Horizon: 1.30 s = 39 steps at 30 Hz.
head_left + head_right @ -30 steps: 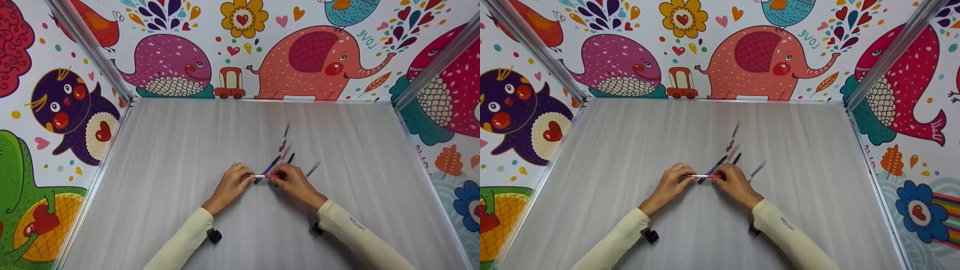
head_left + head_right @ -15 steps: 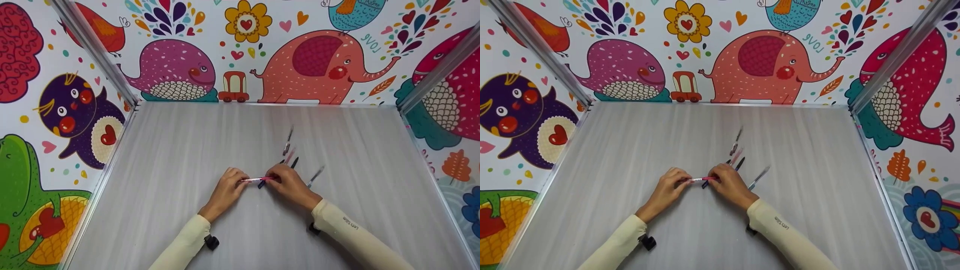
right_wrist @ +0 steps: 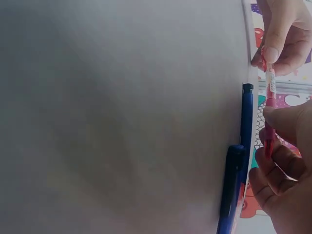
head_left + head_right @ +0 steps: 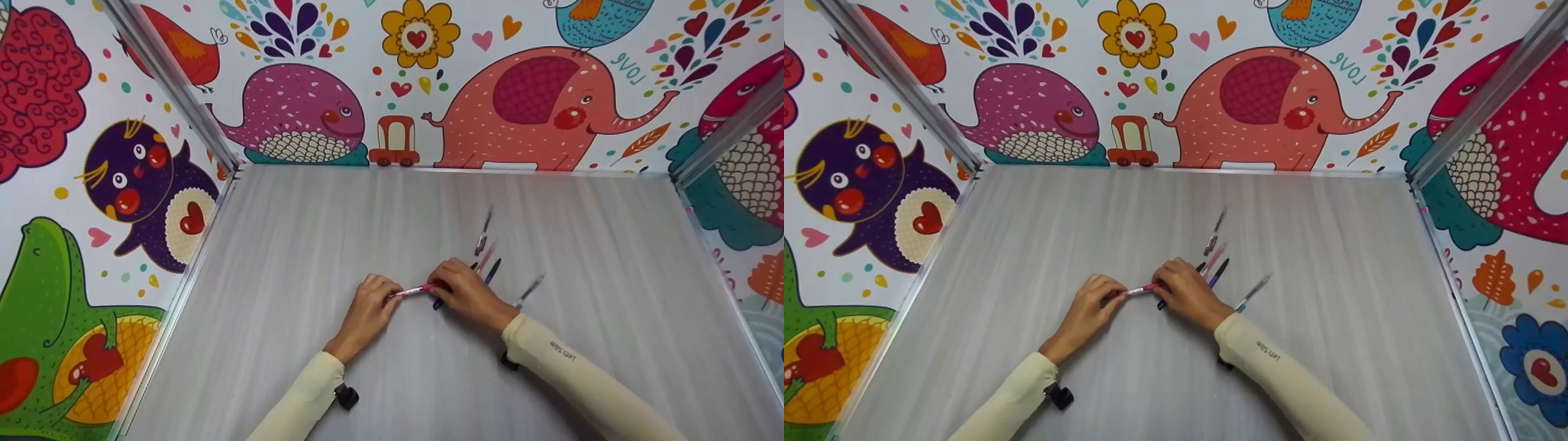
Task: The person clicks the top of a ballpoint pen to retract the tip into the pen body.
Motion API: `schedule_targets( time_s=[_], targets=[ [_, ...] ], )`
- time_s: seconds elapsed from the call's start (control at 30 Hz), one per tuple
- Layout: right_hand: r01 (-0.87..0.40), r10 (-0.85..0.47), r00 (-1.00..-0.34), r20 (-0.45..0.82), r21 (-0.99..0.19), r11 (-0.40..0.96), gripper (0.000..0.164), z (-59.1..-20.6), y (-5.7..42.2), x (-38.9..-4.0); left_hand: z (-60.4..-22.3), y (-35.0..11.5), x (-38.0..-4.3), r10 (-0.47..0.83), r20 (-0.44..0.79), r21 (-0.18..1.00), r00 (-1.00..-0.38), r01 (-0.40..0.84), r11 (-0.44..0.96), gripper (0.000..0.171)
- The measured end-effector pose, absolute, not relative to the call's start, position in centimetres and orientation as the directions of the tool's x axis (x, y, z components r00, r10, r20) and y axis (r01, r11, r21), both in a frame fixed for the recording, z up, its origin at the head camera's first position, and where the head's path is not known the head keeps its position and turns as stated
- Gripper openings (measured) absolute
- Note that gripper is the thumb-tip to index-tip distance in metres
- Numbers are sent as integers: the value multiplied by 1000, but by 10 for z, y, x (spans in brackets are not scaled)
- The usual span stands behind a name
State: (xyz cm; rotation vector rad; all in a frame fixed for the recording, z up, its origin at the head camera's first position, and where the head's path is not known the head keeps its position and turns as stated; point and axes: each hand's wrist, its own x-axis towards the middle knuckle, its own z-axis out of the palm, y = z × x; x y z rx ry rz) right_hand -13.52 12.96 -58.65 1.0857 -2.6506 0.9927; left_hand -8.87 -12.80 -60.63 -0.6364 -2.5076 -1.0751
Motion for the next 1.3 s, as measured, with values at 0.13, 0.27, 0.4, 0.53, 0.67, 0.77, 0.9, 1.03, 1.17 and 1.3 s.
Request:
schedule_targets(
  time_s=[0.13, 0.27, 0.4, 0.53, 0.67, 0.77, 0.9, 1.03, 1.17, 1.3],
  targets=[
    [-663, -611, -732, 302, -522, 536, 11, -586, 123, -141, -606, -133, -90, 250, 478, 583, -842, 517, 627, 11],
    [-649, -617, -739, 269, -530, 546, 10, -587, 117, -145, -608, -138, -91, 258, 477, 563, -840, 518, 644, 10],
    [-641, -626, -740, 246, -537, 548, 9, -587, 113, -149, -610, -141, -93, 263, 493, 523, -829, 524, 672, 9],
    [-643, -635, -735, 237, -541, 542, 9, -587, 109, -153, -612, -144, -95, 261, 519, 491, -814, 534, 688, 12],
    [-648, -633, -734, 247, -533, 544, 9, -587, 107, -155, -612, -144, -96, 270, 526, 472, -806, 541, 696, 12],
    [-656, -639, -728, 249, -525, 543, 9, -587, 106, -155, -612, -143, -96, 276, 521, 463, -808, 539, 703, 11],
    [-655, -647, -725, 235, -526, 542, 9, -588, 104, -157, -613, -144, -95, 266, 513, 471, -816, 526, 708, 11],
    [-649, -645, -730, 227, -524, 551, 9, -588, 102, -160, -613, -146, -97, 246, 497, 495, -832, 505, 707, 9],
    [-647, -641, -735, 220, -511, 566, 9, -587, 99, -164, -616, -148, -100, 217, 489, 525, -845, 484, 701, 10],
    [-656, -647, -728, 229, -508, 558, 8, -588, 95, -168, -619, -151, -104, 185, 487, 555, -854, 466, 689, 10]
  ],
)
